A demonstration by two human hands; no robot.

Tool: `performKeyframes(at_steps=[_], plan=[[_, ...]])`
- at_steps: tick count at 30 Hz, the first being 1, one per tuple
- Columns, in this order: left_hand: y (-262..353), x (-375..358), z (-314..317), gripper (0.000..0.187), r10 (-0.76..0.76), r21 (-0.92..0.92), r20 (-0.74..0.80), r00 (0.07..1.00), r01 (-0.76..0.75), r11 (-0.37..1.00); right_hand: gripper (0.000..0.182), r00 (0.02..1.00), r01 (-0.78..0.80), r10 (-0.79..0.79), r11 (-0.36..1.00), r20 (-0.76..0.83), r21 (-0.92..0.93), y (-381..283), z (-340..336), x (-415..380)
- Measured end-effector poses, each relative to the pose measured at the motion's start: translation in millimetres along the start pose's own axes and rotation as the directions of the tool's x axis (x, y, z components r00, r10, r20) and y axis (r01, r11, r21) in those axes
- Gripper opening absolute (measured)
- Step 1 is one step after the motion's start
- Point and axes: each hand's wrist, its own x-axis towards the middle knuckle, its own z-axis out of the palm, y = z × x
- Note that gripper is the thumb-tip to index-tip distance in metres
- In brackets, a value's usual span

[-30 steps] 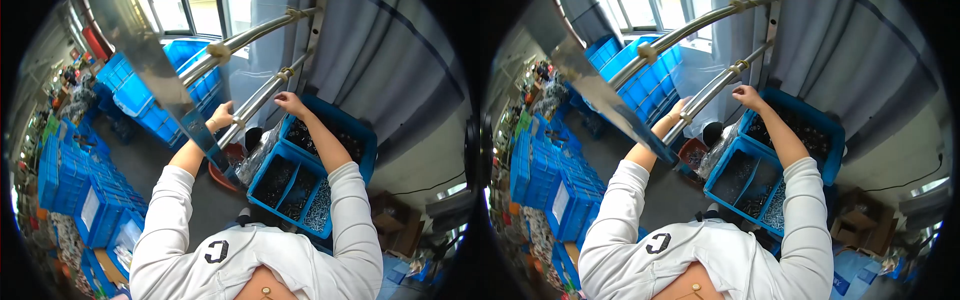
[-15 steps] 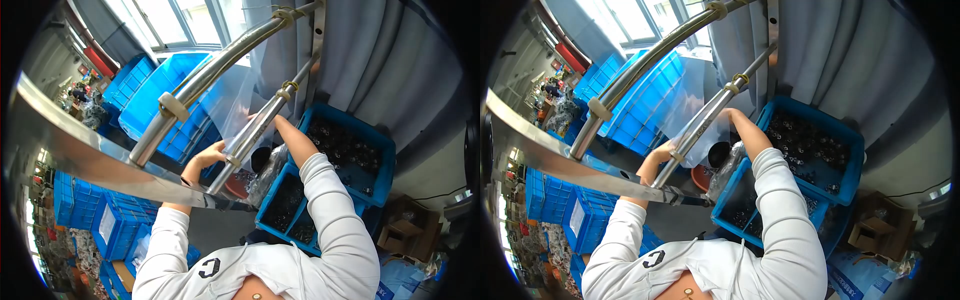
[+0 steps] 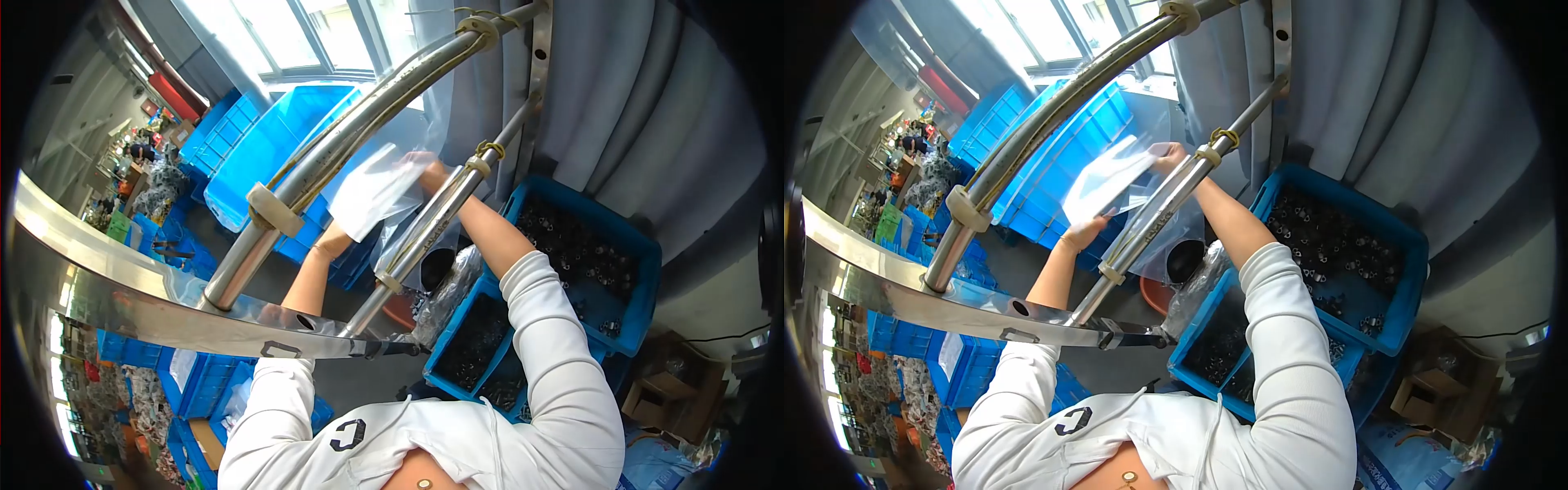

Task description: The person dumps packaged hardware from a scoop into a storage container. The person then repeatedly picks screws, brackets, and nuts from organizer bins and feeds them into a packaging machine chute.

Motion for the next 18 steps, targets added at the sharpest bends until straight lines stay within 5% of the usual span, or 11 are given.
performKeyframes(at_steps=[1,4,6,8,12,14,18], plan=[[-21,8,-16,0.096,0.092,0.399,0.072,0.993,-0.113,0.91,0.015,0.996,-0.057,0.051,0.996,-0.076,-0.075,-3,0,0],[6,14,20,0.061,0.221,0.571,-0.046,0.974,-0.156,0.806,0.021,0.965,-0.147,0.087,0.961,-0.248,-0.236,-34,31,-3],[-13,28,9,0.018,0.333,0.436,-0.203,0.921,-0.219,0.873,0.017,0.96,-0.153,0.087,0.959,-0.266,-0.238,-36,36,-2],[-1,28,4,0.02,0.104,0.061,-0.348,0.931,-0.088,0.994,0.018,0.961,-0.226,0.191,0.959,-0.201,-0.171,-39,33,-4],[20,26,-11,0.027,-0.013,-0.141,-0.378,0.926,-0.044,0.989,0.021,0.945,-0.324,0.328,0.939,0.018,-0.112,-53,36,-16],[21,27,-17,0.027,0.003,-0.134,-0.399,0.917,-0.061,0.989,0.022,0.92,-0.301,0.359,0.903,0.155,-0.308,-34,22,-13],[20,27,-29,0.028,0.012,0.035,-0.522,0.853,0.007,0.999,0.015,0.94,-0.34,0.341,0.939,-0.013,0.05,-27,23,-5]])
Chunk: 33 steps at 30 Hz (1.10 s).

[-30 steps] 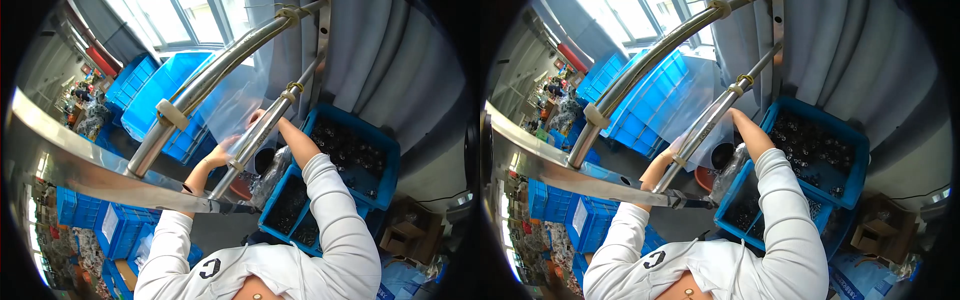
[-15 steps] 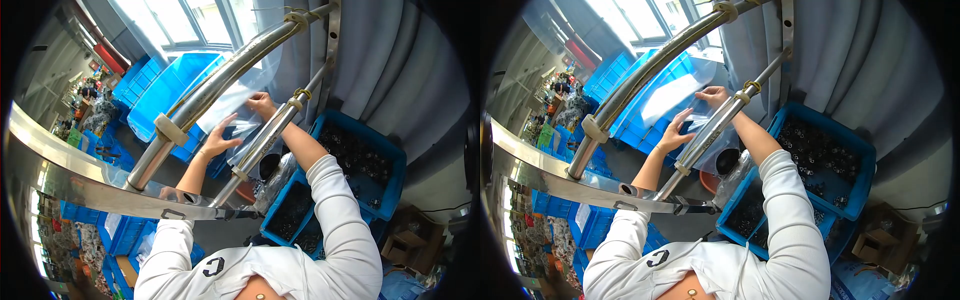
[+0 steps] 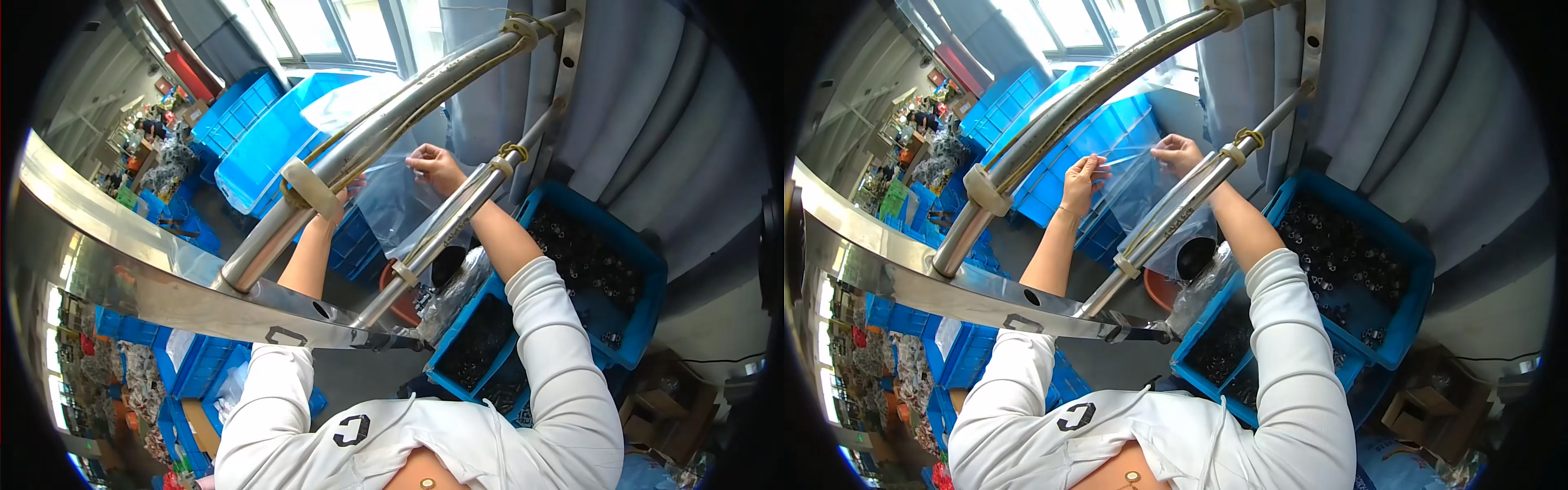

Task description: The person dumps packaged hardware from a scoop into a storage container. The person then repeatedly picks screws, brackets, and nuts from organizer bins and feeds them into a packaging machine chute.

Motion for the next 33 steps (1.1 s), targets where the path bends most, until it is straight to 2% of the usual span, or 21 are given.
performKeyframes(at_steps=[1,4,5,8,9,12,13,16,17,18,20,21,23,26,27,28,29,30,31,32,33], plan=[[-3,-1,0,0.028,0.018,0.006,-0.012,1.0,-0.018,1.0,0.014,1.0,0.017,-0.016,0.996,-0.022,0.089,-1,-1,4],[-10,-6,-2,0.029,0.088,0.065,-0.083,0.993,-0.083,0.994,0.013,0.995,-0.081,0.072,0.986,-0.065,-0.148,-7,10,4],[-10,-7,-2,0.026,0.088,-0.026,-0.081,0.993,-0.09,0.996,0.015,0.992,-0.122,0.116,0.977,-0.047,-0.173,0,8,7],[-6,-18,8,0.019,0.005,-0.052,0.031,1.0,-0.004,0.999,0.019,0.998,-0.063,0.054,0.939,-0.037,-0.337,21,0,15],[-22,-8,-3,0.018,-0.004,0.146,0.091,0.996,-0.009,0.989,0.024,0.99,-0.118,0.067,0.88,-0.126,-0.46,23,0,14],[-74,4,-15,0.02,-0.123,0.046,0.042,0.992,0.121,0.992,0.027,0.989,-0.103,-0.07,0.33,-0.133,-0.938,38,-23,4],[-90,2,-17,0.017,-0.177,0.047,0.015,0.984,0.176,0.983,0.029,0.988,-0.149,0.0,0.252,-0.153,-0.956,44,-36,0],[-130,-13,-21,0.015,-0.214,0.361,0.043,0.976,0.185,0.914,0.035,0.982,-0.186,0.004,0.124,-0.187,-0.975,35,-56,-20],[-131,-27,-16,0.019,-0.175,0.398,0.109,0.978,0.119,0.91,0.04,0.972,-0.203,0.032,0.604,-0.231,-0.771,33,-69,-36],[-127,-40,-9,0.024,-0.064,0.609,0.156,0.986,-0.044,0.792,0.041,0.958,-0.116,-0.095,0.737,-0.272,-0.666,27,-62,-58],[-135,-57,-2,0.027,-0.045,0.716,0.245,0.968,-0.15,0.681,0.036,0.943,-0.249,0.047,0.755,-0.328,-0.607,1,-59,-97],[-133,-69,3,0.027,-0.16,0.745,0.222,0.962,-0.062,0.665,0.033,0.944,-0.237,0.056,0.803,-0.326,-0.546,-11,-50,-112],[-171,-87,-4,0.037,-0.042,0.764,0.342,0.939,-0.251,0.595,0.021,0.926,-0.22,-0.014,0.794,-0.378,-0.567,-34,-38,-163],[-183,-119,-12,0.053,-0.216,0.707,0.483,0.849,-0.232,0.668,0.02,0.87,-0.144,-0.243,0.707,-0.43,-0.692,-53,-21,-257],[-153,-139,-3,0.053,-0.237,0.674,0.52,0.821,-0.223,0.705,0.019,0.835,-0.131,-0.337,0.645,-0.434,-0.753,-62,-11,-291],[-154,-157,-17,0.052,-0.12,0.657,0.655,0.746,-0.484,0.578,0.018,0.796,-0.19,-0.349,0.631,-0.494,-0.752,-77,7,-328],[-132,-178,-17,0.051,-0.29,0.799,0.549,0.784,-0.39,0.458,0.017,0.753,-0.25,-0.359,0.619,-0.551,-0.744,-86,27,-367],[-244,-166,-83,0.051,-0.385,0.676,0.714,0.584,-0.718,0.165,0.015,0.73,-0.326,-0.358,0.568,-0.583,-0.756,-84,38,-403],[-185,-192,-68,0.05,-0.62,0.75,0.596,0.509,-0.63,0.204,0.014,0.704,-0.4,-0.359,0.513,-0.613,-0.759,-83,49,-437],[-76,-236,-16,0.046,-0.745,0.776,0.437,0.505,-0.63,0.028,0.014,0.701,-0.553,-0.245,0.406,-0.67,-0.728,-82,63,-466],[-107,-247,-34,0.036,-0.85,0.724,0.406,0.335,-0.686,0.075,0.021,0.724,-0.618,-0.182,0.259,-0.666,-0.742,-66,68,-496]])
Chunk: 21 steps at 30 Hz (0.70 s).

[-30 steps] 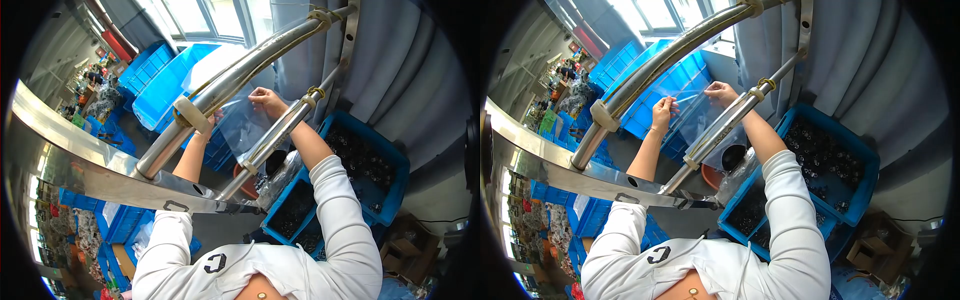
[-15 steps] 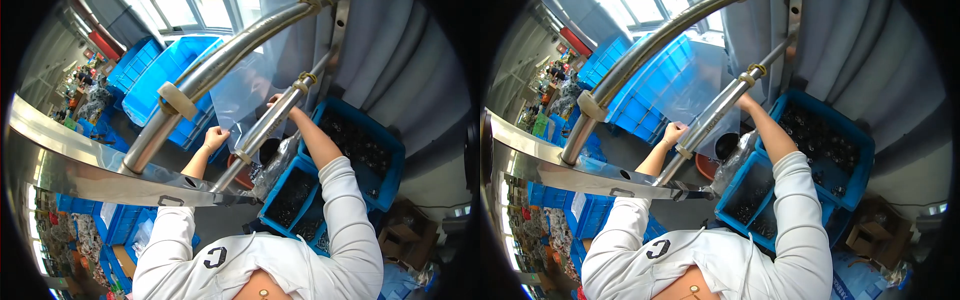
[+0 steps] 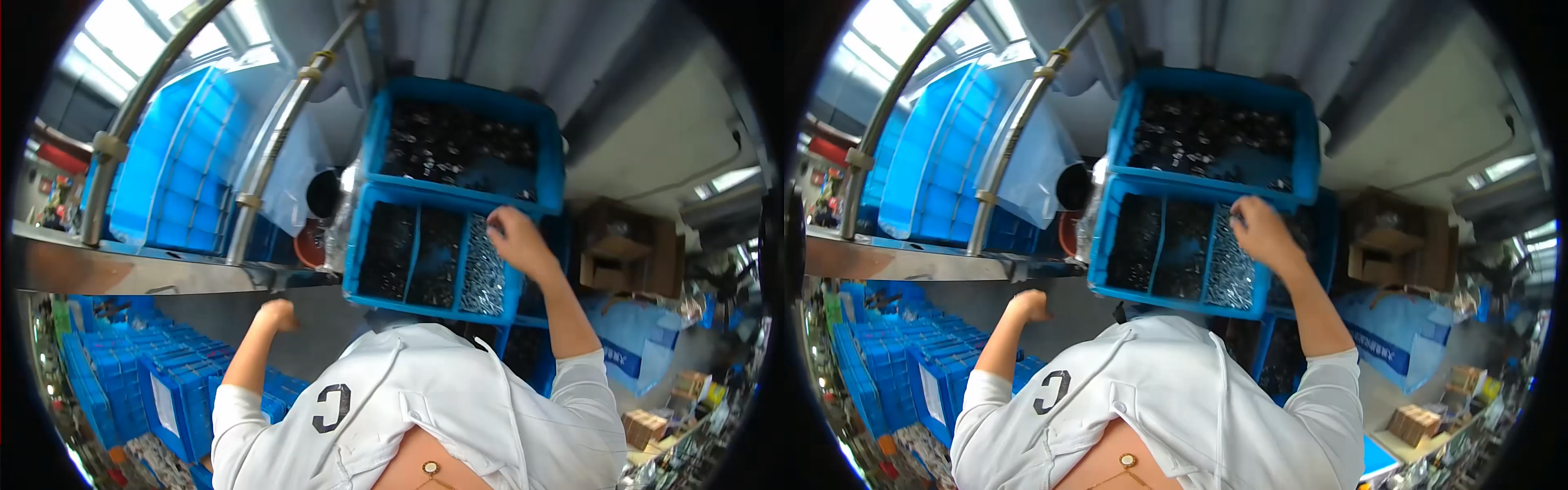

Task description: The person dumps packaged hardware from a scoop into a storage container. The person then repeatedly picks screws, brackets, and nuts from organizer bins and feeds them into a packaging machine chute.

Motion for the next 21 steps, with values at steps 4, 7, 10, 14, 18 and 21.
performKeyframes(at_steps=[4,7,10,14,18,21], plan=[[124,-80,-75,0.035,0.458,-0.257,0.011,0.889,-0.44,0.86,0.044,0.932,0.35,-0.22,0.752,0.288,-0.559,30,61,-75],[169,-62,-89,0.01,0.507,-0.5,-0.55,0.664,-0.748,0.437,0.042,0.957,0.238,-0.102,0.814,0.272,-0.529,15,77,-82],[198,1,-97,0.021,0.352,0.07,-0.802,0.483,-0.508,0.858,0.036,0.95,0.215,-0.06,0.84,0.307,-0.498,18,76,-74],[198,48,-110,0.024,0.318,0.245,-0.572,0.756,-0.213,0.946,0.025,0.918,0.26,-0.087,0.868,0.386,-0.423,29,69,-59],[188,38,-115,0.013,0.256,0.14,-0.607,0.753,-0.216,0.966,0.018,0.86,0.256,-0.14,0.95,0.492,-0.177,42,56,-39],[173,32,-113,0.013,0.253,0.012,-0.671,0.697,-0.33,0.944,0.013,0.914,0.239,-0.176,0.962,0.364,-0.134,47,57,-41]])
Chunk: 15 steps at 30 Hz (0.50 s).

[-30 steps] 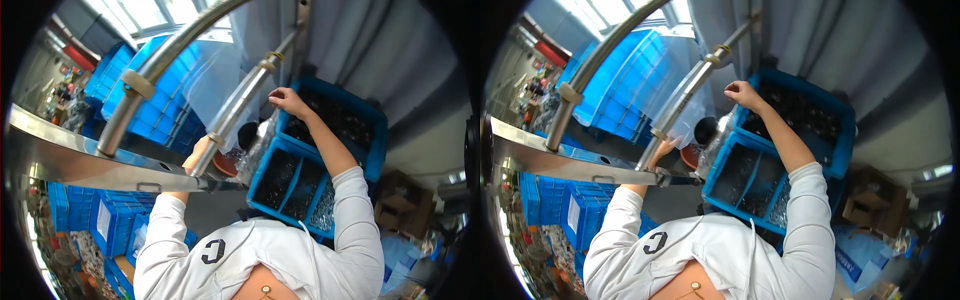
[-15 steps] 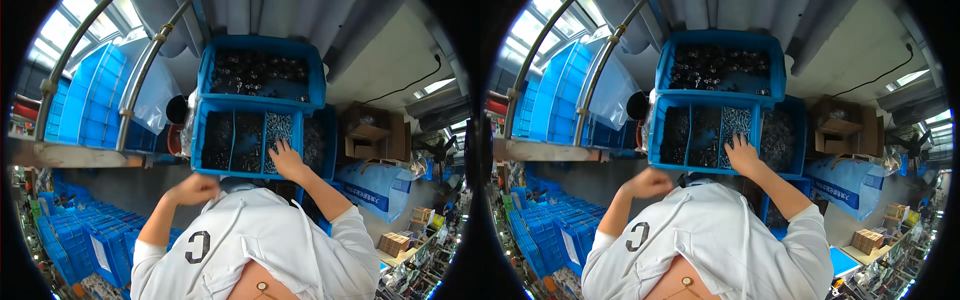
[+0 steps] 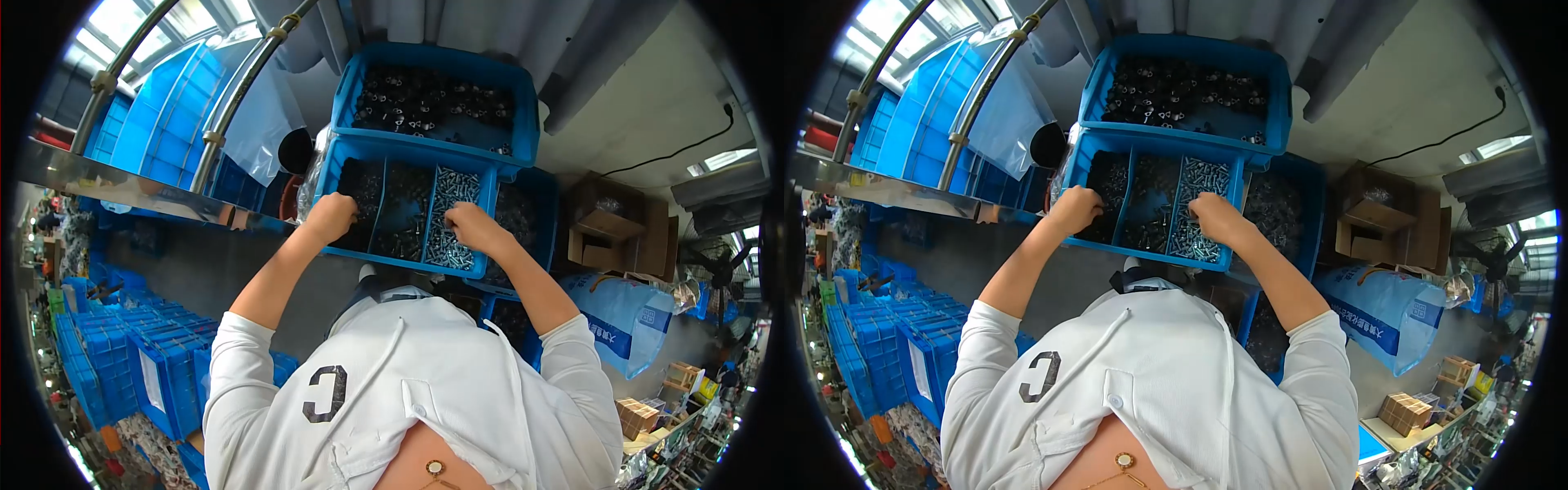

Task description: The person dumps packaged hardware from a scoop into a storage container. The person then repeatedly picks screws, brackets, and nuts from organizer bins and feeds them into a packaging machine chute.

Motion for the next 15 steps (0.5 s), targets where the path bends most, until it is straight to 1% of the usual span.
performKeyframes(at_steps=[1,2,3,4,5,6,7,10,11,13,14,15], plan=[[-3,-3,-2,0.015,0.025,-0.078,-0.037,0.999,-0.028,0.997,0.011,0.999,-0.003,0.004,1.0,-0.045,0.024,0,1,-1],[-1,-5,-8,0.017,0.049,-0.155,-0.075,0.996,-0.06,0.986,0.01,0.998,-0.033,0.034,0.999,-0.049,0.011,-4,1,-2],[3,-7,-18,0.023,0.049,-0.174,-0.033,0.998,-0.054,0.983,0.01,0.996,-0.068,0.068,0.998,-0.053,-0.001,-9,1,-3],[4,-8,-19,0.024,-0.004,-0.293,-0.033,0.999,-0.006,0.956,0.01,0.993,-0.104,0.103,0.994,-0.059,-0.013,-12,2,-4],[3,-10,-20,0.026,-0.056,-0.407,-0.026,0.998,0.041,0.913,0.01,0.996,-0.079,0.076,0.995,-0.055,-0.055,-13,6,-4],[3,-11,-22,0.027,-0.108,-0.513,-0.012,0.994,0.087,0.854,0.01,0.998,-0.053,0.049,0.994,-0.05,-0.096,-12,9,-5],[5,-13,-25,0.03,-0.194,-0.641,0.077,0.978,0.197,0.742,0.01,0.999,-0.028,0.022,0.99,-0.045,-0.137,-13,12,-6],[12,-25,-28,0.03,-0.254,-0.872,0.051,0.966,0.167,0.459,0.011,1.0,-0.027,0.026,0.967,-0.008,-0.253,-30,13,-10],[11,-26,-26,0.03,-0.264,-0.889,0.054,0.963,0.167,0.427,0.011,0.999,-0.029,0.024,0.966,-0.023,-0.257,-31,14,-11],[6,-27,-20,0.032,-0.29,-0.919,0.058,0.955,0.164,0.359,0.016,0.999,-0.047,0.042,0.979,-0.03,-0.2,-23,15,-8],[3,-27,-15,0.033,-0.311,-0.939,0.036,0.95,0.139,0.315,0.019,0.998,-0.053,0.048,0.984,-0.034,-0.17,-20,13,-6],[-1,-26,-9,0.034,-0.334,-0.956,0.015,0.942,0.111,0.27,0.019,0.993,-0.076,0.074,0.997,-0.088,-0.019,-18,10,-5]])
